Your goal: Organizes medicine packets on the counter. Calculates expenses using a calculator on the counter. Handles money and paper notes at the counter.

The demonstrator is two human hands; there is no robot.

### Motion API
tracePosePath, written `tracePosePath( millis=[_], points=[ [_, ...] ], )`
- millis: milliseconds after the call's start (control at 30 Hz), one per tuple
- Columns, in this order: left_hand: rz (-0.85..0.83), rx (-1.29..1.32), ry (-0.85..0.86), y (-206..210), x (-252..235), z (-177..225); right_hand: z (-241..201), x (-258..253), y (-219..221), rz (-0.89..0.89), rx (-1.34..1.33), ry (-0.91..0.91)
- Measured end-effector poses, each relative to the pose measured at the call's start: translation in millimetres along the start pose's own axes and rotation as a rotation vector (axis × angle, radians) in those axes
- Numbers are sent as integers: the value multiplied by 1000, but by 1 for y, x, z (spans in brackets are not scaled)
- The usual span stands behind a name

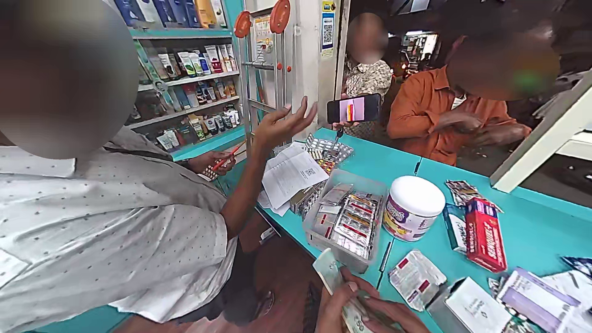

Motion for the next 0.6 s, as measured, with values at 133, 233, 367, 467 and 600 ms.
tracePosePath(
  millis=[133, 233, 367, 467, 600],
  points=[
    [113, -39, 47, -26, -1, 21, 21, -21, 7, 137, 251, 4],
    [145, -66, 75, -47, -2, 32, 40, -38, 18, 210, 585, 13],
    [214, -231, 66, -62, 2, 46, 57, -45, 32, 228, 793, 33],
    [261, -338, 50, -67, 5, 49, 60, -46, 34, 265, 830, 33],
    [306, -457, 63, -73, 1, 50, 62, -52, 35, 304, 871, 19]
  ],
)
Point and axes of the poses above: each hand's wrist, its own x-axis away from the middle knuckle, its own y-axis out of the palm, z = x × y, the point moved 3 cm from there along -x, towards the middle knuckle
